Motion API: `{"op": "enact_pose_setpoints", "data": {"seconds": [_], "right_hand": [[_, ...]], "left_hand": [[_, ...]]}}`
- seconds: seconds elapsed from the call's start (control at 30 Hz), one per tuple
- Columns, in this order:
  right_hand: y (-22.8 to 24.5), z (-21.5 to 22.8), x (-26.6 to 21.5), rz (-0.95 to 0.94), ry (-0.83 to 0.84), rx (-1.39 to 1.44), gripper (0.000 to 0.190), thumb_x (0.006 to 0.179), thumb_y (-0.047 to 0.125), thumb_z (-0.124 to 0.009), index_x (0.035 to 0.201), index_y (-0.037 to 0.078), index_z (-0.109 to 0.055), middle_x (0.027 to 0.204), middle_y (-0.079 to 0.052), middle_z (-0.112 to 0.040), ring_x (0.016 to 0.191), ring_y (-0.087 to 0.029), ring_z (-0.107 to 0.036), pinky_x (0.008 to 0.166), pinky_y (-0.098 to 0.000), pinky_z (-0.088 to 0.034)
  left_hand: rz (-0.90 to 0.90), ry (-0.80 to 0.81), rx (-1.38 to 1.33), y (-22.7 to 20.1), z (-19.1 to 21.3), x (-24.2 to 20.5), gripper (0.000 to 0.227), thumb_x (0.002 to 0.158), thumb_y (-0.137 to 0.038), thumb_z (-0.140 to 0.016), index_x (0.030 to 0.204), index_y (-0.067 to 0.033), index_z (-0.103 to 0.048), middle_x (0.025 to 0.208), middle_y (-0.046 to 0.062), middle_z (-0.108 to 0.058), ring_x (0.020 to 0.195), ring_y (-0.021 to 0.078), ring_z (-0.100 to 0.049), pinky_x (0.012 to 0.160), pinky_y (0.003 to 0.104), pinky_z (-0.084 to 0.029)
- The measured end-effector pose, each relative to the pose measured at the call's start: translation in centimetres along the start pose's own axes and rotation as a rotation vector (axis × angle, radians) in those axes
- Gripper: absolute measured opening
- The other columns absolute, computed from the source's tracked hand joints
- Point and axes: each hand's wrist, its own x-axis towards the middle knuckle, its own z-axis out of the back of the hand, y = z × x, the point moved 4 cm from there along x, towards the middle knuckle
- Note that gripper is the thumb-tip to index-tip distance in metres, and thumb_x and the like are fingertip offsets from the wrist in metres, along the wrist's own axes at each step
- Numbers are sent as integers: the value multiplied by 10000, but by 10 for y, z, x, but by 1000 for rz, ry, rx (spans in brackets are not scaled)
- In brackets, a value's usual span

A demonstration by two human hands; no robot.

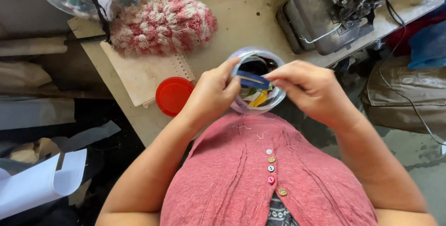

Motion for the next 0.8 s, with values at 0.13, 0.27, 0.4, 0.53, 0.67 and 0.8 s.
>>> {"op": "enact_pose_setpoints", "data": {"seconds": [0.13,0.27,0.4,0.53,0.67,0.8], "right_hand": [[-29,-32,18,-120,643,-224,243,944,76,-610,1122,-85,-648,1135,-320,-686,1031,-541,-647,892,-647,-532],[-75,-74,23,-227,718,-302,397,836,356,-795,946,-23,-749,941,-290,-719,985,-529,-640,871,-594,-520],[-96,-79,28,-257,682,-324,294,831,292,-747,937,18,-742,883,-243,-723,923,-483,-657,815,-550,-518],[-123,-66,32,-303,623,-358,179,825,210,-684,925,70,-734,808,-182,-728,843,-423,-679,743,-493,-516],[-147,-51,26,-324,580,-388,140,821,156,-641,917,105,-730,759,-141,-733,789,-384,-695,695,-455,-516],[-99,-23,30,-361,567,-431,214,784,105,-648,954,209,-726,770,-10,-750,828,-274,-733,690,-402,-543]], "left_hand": [[-34,184,-134,-11,-26,30,480,964,-327,-588,1435,-234,-564,752,65,-765,764,273,-765,709,469,-600],[109,348,-543,-22,-51,43,535,1019,-290,-469,1519,-100,-456,782,136,-746,565,208,-743,442,342,-609],[154,408,-692,-29,-59,57,578,1018,-258,-484,1551,-54,-393,771,191,-720,622,267,-771,566,360,-663],[154,429,-658,-47,-55,62,716,973,-290,-574,1558,26,-308,766,178,-688,588,248,-757,547,353,-663],[44,393,-278,-61,-42,62,773,871,-364,-717,1512,-49,-425,768,93,-733,559,173,-776,552,330,-689],[-25,281,-72,-51,-30,63,688,861,-426,-683,1461,-129,-522,729,32,-757,696,196,-784,785,401,-650]]}}
